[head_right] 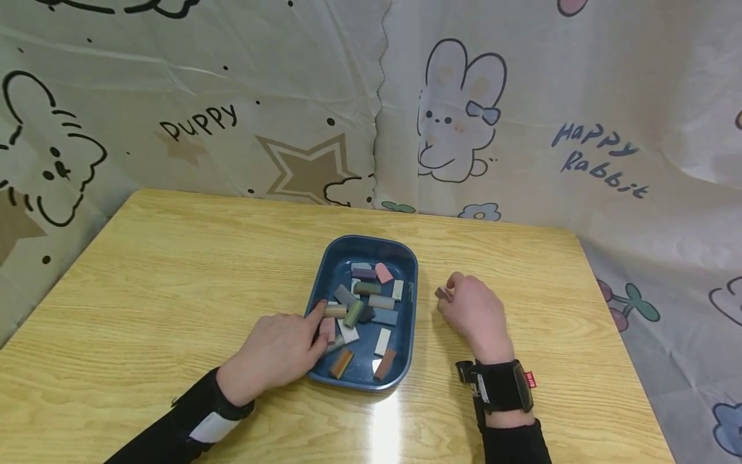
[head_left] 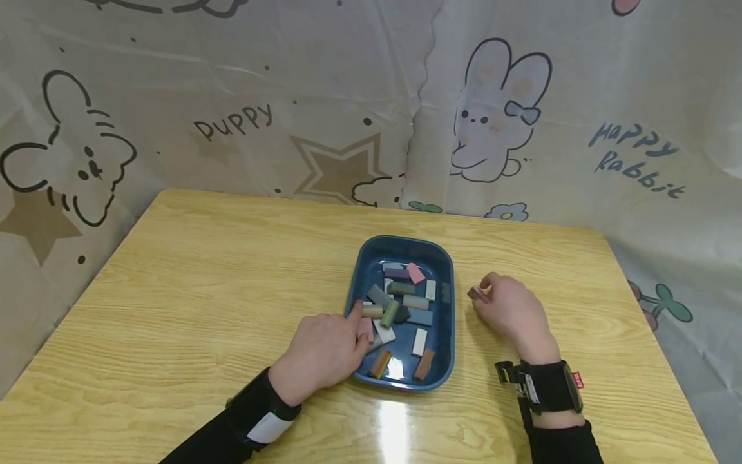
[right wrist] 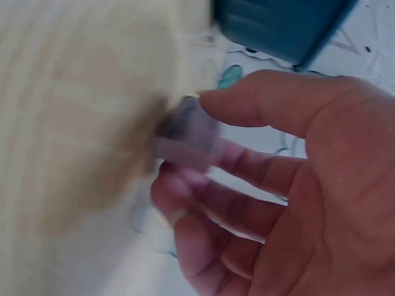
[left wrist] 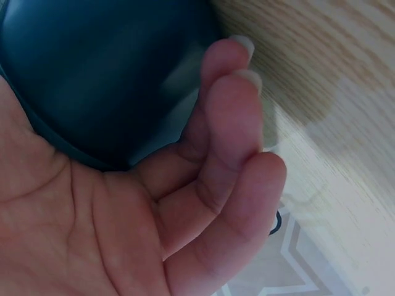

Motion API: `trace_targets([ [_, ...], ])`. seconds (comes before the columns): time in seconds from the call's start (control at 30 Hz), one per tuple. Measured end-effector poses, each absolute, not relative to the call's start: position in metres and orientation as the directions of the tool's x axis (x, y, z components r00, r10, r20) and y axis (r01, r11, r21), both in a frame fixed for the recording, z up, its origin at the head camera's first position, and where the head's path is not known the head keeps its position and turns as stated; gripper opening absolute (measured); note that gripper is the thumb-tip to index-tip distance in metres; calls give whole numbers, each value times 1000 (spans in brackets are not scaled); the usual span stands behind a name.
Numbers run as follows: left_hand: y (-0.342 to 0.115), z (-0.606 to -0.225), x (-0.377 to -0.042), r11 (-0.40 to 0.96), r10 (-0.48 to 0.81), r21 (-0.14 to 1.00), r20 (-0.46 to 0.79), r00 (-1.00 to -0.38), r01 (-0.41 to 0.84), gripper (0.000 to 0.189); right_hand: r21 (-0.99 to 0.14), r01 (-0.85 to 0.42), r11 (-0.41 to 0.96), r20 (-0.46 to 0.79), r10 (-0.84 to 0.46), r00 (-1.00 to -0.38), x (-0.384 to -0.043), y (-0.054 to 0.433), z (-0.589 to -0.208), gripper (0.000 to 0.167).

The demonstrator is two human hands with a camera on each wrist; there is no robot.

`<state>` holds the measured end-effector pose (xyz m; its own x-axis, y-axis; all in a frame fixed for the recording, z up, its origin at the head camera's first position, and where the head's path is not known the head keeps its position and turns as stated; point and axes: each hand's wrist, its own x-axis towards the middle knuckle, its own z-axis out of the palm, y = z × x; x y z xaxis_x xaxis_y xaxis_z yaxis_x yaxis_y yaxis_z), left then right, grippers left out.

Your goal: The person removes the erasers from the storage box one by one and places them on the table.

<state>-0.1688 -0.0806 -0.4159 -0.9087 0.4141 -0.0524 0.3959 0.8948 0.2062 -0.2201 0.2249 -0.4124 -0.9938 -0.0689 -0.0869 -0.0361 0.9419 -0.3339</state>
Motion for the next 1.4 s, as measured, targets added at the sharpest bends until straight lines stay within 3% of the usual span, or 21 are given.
trace_targets([
  [0.17,-80,-416,-169,895,411,216,-59,-910,390,54,-317,-153,936,95,-129,-987,-207,198,-390,28],
  [0.3,-80,-416,-169,893,414,223,-65,-908,392,55,-301,-289,909,157,-251,-955,-191,165,-382,25],
  [0.5,-79,-416,-170,900,405,205,-72,-911,384,56,-335,-582,741,93,-588,-803,-175,121,-399,30],
  [0.6,-79,-416,-170,902,400,208,-74,-914,378,56,-324,-641,696,82,-654,-752,-173,110,-411,33],
  [0.83,-79,-415,-170,904,398,206,-87,-913,374,56,-357,-643,678,107,-654,-749,-175,106,-422,35],
  [1.13,-80,-415,-169,901,407,205,-99,-908,382,56,-330,-638,695,170,-621,-765,-179,111,-420,23],
  [1.4,-82,-415,-169,893,421,204,-70,-904,400,55,-424,-549,720,313,-453,-835,-187,141,-390,17],
])
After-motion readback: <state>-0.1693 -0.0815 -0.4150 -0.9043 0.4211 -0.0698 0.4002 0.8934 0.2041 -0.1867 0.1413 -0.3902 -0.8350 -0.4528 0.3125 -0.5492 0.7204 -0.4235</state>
